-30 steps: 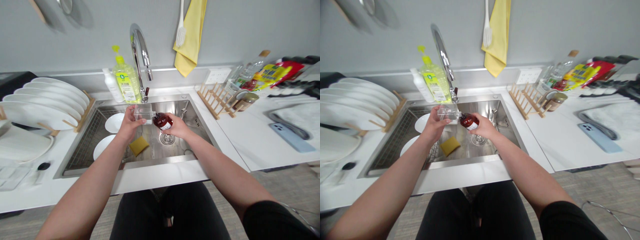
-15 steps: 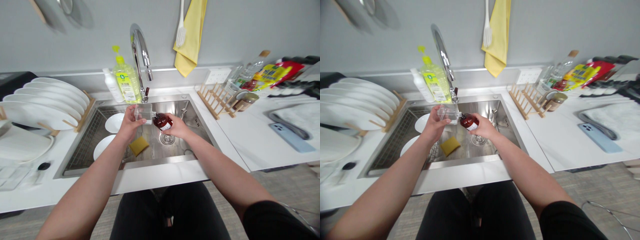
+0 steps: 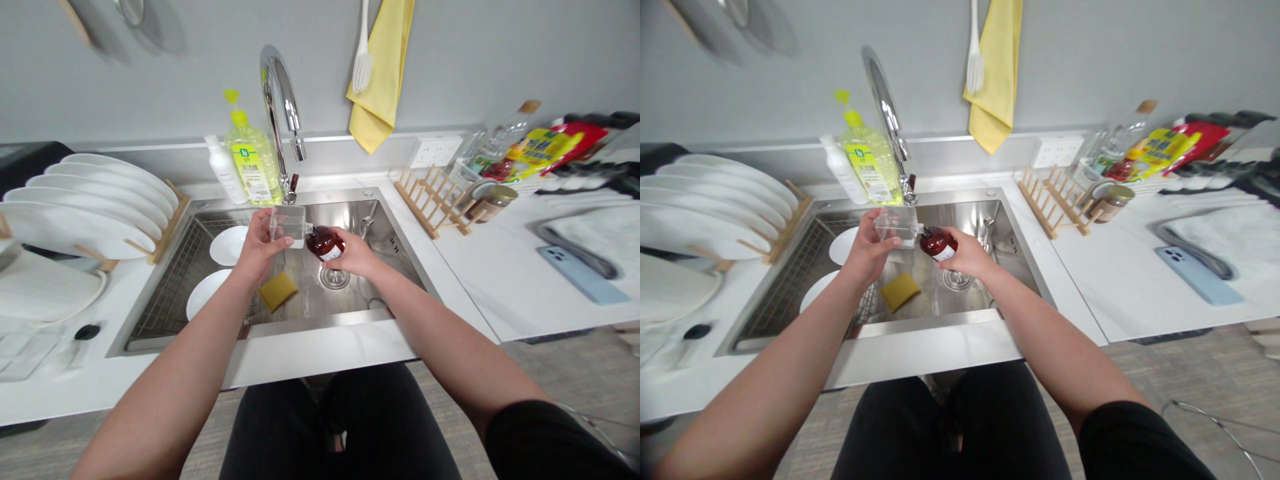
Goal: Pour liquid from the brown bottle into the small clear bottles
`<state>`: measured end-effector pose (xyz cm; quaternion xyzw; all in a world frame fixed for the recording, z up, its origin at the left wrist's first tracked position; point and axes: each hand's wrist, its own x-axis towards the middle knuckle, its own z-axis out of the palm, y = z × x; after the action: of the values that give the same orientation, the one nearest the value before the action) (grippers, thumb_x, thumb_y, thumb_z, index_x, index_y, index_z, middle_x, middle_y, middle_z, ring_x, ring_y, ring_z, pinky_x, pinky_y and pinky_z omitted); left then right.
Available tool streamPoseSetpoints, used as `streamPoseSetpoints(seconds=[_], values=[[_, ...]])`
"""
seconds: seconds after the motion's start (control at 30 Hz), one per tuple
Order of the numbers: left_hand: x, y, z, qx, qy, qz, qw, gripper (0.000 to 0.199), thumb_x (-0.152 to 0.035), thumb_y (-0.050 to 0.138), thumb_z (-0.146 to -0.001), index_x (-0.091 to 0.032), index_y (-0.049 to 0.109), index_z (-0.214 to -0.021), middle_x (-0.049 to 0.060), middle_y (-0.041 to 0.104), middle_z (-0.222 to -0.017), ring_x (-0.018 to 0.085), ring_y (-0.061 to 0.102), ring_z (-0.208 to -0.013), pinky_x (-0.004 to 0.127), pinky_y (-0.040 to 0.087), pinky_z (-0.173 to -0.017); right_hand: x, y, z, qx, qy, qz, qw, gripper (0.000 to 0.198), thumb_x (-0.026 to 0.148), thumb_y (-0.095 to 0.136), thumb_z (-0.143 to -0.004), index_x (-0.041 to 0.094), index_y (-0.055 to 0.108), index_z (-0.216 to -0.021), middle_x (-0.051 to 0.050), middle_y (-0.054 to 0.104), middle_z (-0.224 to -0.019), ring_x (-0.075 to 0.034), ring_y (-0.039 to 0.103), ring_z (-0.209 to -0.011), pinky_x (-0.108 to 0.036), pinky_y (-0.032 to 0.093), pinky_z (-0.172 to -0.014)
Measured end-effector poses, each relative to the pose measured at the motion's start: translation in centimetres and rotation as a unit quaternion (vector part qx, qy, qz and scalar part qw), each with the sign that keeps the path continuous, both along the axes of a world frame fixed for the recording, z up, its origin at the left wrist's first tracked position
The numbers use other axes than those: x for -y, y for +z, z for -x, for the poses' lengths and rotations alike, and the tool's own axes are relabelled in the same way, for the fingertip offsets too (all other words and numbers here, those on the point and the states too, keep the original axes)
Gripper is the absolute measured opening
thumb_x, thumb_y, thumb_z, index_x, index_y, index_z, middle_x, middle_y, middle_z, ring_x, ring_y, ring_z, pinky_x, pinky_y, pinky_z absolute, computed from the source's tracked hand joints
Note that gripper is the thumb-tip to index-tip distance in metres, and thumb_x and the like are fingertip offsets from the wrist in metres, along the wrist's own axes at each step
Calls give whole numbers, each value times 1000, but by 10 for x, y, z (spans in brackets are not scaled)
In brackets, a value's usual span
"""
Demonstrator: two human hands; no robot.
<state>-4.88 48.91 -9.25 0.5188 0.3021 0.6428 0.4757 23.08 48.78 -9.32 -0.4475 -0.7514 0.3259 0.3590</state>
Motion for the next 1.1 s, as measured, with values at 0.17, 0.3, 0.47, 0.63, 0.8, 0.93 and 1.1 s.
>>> streamPoseSetpoints(seconds=[0.17,0.3,0.47,0.63,0.8,0.93,1.1], values=[[-1,-1,0,-5,2,-9,1000,82,-29,112,-63,-32,65,-130,1,77,-130,21,75,-114,36,61,-101,1,1,1,0,0,9,1000,92,31,104,-61,22,73,-148,-10,84,-135,-34,80,-116,-49,63,-107],[-1,-1,0,-12,8,-16,1000,83,-30,113,-63,-32,65,-132,2,78,-131,22,76,-115,36,61,-102,1,0,1,-2,1,17,1000,93,32,105,-61,22,73,-148,-9,84,-134,-33,80,-115,-49,63,-107],[1,1,-2,-16,12,-20,1000,86,-33,113,-63,-32,64,-133,2,79,-131,22,77,-115,36,60,-102,-1,-2,0,-10,6,22,1000,94,35,106,-60,25,72,-147,-9,83,-134,-35,79,-118,-52,62,-108],[1,1,-2,-23,15,-30,999,84,-35,113,-66,-32,65,-134,3,79,-132,24,78,-117,39,60,-106,-2,-4,1,-29,20,36,999,92,33,105,-61,25,72,-146,-8,83,-132,-34,79,-116,-51,63,-108],[1,1,-2,-19,18,-26,999,87,-34,114,-63,-32,67,-136,3,80,-132,24,77,-120,39,60,-106,-2,-4,1,-34,22,41,998,91,31,105,-60,24,72,-145,-7,83,-130,-34,79,-115,-51,63,-108],[2,4,-2,-22,21,-25,999,86,-35,114,-62,-31,68,-135,4,80,-132,25,77,-120,40,60,-106,-2,-3,2,-40,25,40,998,91,31,105,-59,22,72,-143,-7,83,-131,-33,79,-116,-50,62,-109],[2,4,-2,-26,34,-24,999,87,-36,115,-60,-32,70,-134,3,81,-130,25,77,-118,41,60,-106,-2,-4,2,-50,29,47,997,90,31,105,-59,23,72,-143,-7,84,-129,-33,79,-116,-49,61,-109]])
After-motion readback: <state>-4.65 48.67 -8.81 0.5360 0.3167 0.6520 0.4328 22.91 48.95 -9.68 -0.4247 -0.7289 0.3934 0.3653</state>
